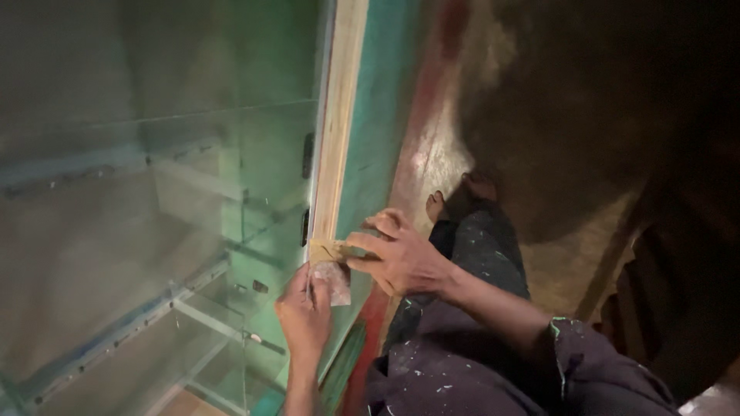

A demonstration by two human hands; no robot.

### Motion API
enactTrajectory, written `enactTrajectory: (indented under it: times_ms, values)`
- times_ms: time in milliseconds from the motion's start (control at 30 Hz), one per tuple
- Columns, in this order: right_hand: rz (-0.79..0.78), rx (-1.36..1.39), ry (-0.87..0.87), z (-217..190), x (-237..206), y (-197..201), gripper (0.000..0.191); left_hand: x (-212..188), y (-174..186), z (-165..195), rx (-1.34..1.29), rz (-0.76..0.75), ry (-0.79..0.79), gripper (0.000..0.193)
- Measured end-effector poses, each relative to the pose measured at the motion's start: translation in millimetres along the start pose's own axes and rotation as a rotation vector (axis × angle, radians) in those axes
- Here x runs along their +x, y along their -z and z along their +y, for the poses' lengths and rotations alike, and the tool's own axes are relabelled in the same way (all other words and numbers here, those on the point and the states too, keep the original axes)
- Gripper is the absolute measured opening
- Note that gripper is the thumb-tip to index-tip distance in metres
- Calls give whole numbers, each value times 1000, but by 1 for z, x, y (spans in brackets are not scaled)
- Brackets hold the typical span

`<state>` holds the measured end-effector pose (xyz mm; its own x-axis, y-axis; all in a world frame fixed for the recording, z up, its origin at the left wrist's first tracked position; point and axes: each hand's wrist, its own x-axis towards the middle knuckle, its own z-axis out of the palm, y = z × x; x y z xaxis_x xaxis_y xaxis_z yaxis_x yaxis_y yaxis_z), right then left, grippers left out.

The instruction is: The person sits on the floor and sands the wooden frame of a window using a piece of sandpaper, working over the moulded edges and corners of the frame, and briefly reaches down to the floor before resuming sanding.

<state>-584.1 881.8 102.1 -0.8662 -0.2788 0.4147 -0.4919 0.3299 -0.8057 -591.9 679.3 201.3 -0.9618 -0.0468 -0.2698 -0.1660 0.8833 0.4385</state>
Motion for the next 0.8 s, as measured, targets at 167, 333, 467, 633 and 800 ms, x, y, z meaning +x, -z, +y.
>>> enactTrajectory:
  times_ms: [167,333,467,633,800]
  values:
    - [304,361,-330,26,-8,-12,47,-5,-4,-12,166,78,-133,23]
    - [445,315,-524,99,43,-56,53,-16,-3,-18,179,91,-5,25]
    - [464,222,-486,121,62,-81,55,-24,0,-21,178,76,42,21]
    - [450,157,-419,120,66,-80,63,-29,5,-28,140,69,34,21]
    - [417,84,-372,121,72,-83,65,-29,5,-38,162,101,33,22]
